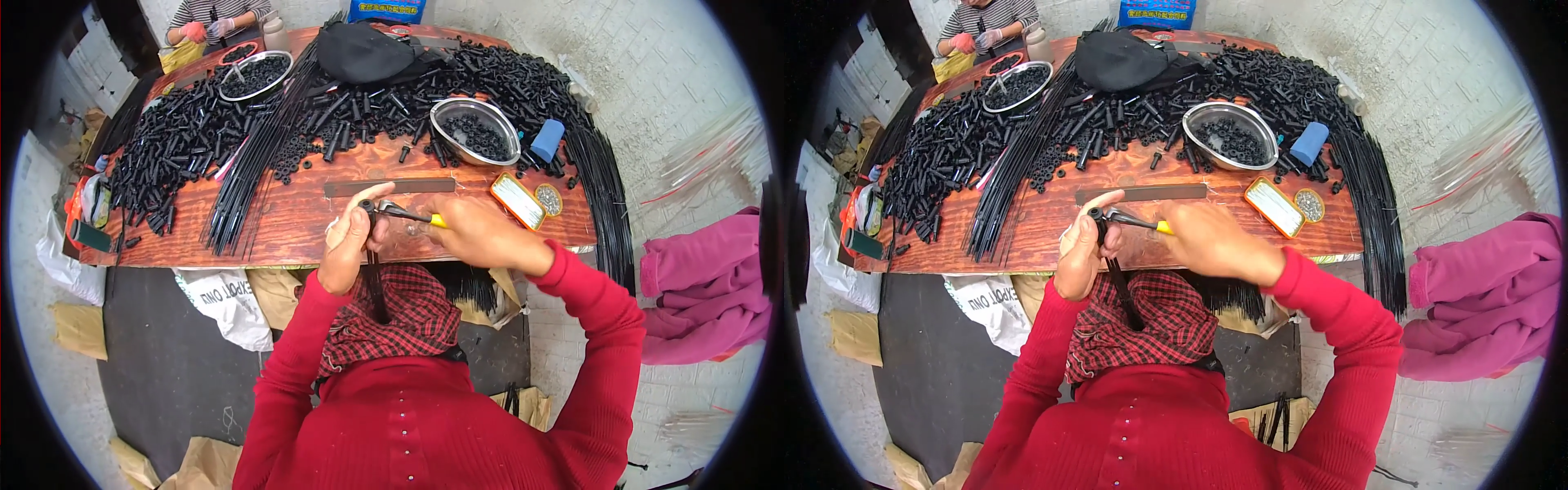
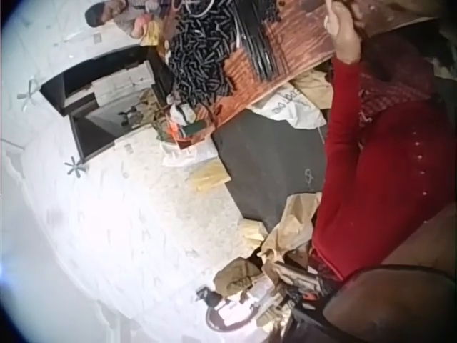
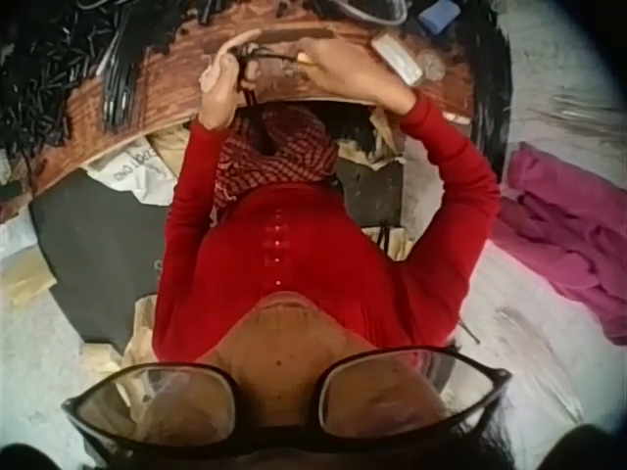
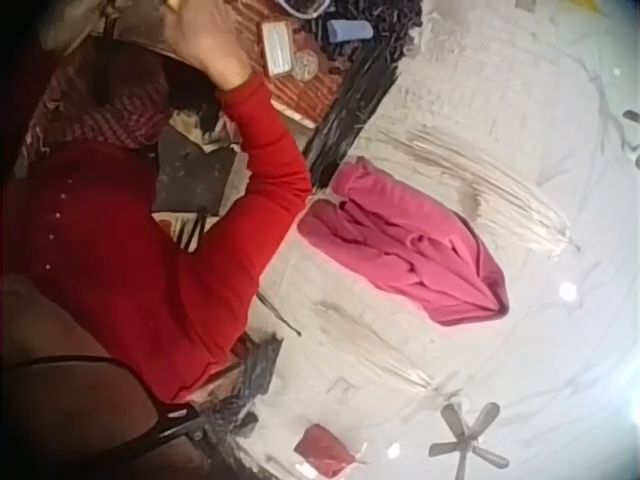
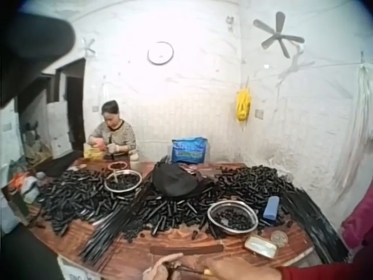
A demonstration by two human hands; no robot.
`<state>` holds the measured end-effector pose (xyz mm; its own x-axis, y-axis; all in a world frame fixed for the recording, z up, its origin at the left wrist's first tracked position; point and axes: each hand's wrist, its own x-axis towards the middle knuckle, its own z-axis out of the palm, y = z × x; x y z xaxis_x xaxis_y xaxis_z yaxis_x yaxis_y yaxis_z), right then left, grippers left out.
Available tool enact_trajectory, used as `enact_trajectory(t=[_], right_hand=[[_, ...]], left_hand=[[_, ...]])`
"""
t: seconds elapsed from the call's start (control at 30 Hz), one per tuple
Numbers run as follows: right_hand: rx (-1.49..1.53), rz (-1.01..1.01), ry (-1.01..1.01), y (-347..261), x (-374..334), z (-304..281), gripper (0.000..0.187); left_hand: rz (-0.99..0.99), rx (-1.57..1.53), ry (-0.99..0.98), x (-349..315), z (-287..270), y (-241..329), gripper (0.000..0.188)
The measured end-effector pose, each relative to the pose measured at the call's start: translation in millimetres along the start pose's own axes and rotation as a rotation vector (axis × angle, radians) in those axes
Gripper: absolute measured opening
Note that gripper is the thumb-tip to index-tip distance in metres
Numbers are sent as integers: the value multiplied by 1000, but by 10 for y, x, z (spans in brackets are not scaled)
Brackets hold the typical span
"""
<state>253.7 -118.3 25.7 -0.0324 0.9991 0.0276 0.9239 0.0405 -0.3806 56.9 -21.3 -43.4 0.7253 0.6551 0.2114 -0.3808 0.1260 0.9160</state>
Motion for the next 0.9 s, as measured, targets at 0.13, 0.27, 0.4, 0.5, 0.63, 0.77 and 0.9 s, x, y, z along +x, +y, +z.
enact_trajectory(t=[0.13, 0.27, 0.4, 0.5, 0.63, 0.77, 0.9], right_hand=[[32, 26, -199, -48, 35, -284, 31], [31, -75, -156, -153, 43, -373, 26], [1, -63, -128, -156, 15, -376, 20], [-84, -37, -182, -217, -9, -413, 18], [-84, -24, -111, -271, 11, -338, 13], [56, -172, 52, 54, 2, 107, 22], [432, 128, -126, 362, 16, 238, 39]], left_hand=[[-9, -32, 24, -47, -25, 3, 54], [-8, 1, 43, -52, -46, -49, 51], [23, -33, -14, -40, -23, -73, 41], [24, 38, 6, -26, 44, -73, 42], [46, 141, 31, -17, 7, -56, 43], [8, 145, 115, -43, 31, -83, 44], [64, 370, 102, -380, -84, -856, 36]])
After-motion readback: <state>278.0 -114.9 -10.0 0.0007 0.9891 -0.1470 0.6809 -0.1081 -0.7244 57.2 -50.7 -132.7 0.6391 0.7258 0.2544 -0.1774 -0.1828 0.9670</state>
